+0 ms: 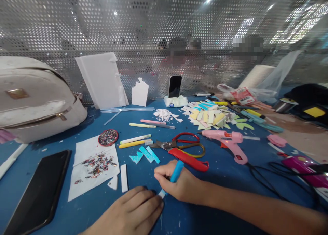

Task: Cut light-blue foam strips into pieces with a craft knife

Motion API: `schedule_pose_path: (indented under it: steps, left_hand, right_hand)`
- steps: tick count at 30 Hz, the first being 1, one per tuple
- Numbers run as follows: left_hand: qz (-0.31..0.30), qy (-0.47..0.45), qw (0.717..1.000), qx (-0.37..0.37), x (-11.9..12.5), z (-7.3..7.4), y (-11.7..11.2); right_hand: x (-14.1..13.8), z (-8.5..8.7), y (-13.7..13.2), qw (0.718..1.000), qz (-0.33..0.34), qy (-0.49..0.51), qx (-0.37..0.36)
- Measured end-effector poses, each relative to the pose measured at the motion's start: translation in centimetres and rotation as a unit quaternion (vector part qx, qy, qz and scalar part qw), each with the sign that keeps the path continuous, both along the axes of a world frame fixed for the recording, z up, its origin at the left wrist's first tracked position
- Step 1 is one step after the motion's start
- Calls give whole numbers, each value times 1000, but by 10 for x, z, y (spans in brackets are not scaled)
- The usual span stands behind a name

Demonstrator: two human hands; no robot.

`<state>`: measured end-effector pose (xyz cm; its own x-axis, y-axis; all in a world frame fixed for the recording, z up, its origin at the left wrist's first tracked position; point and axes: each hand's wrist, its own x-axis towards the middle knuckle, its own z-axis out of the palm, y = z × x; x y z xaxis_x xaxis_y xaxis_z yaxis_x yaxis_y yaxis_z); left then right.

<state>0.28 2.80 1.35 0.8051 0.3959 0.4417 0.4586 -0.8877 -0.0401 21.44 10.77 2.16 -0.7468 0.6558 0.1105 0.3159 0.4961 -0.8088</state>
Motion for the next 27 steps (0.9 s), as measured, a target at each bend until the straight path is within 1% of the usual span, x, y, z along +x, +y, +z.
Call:
schedule_pose_path:
  steps: [4, 11, 13, 16, 20, 27]
  left_hand:
    - [-5, 5, 1000, 3, -1, -1, 1]
    - [-6, -3, 1000, 4, 0, -1, 3]
    - [-5, -5, 1000, 5, 1, 0, 3]
    - [-9, 3, 1000, 0, 0, -1, 2]
    - [-10, 6, 1000, 0, -2, -2, 1]
    - [-7, 5, 1000, 8, -1, 0, 1]
  right_hand:
    - [-1, 0, 0, 1000, -11, 0, -8]
    - [-1, 1, 0, 1000, -10, -2, -10]
    - [0, 0, 0, 1000, -6, -5, -10]
    - [0, -1, -1, 1000, -18, 0, -14]
    - [0, -4, -1, 1000, -8, 0, -17]
    - [-1, 1, 0, 999, -16, 8, -27]
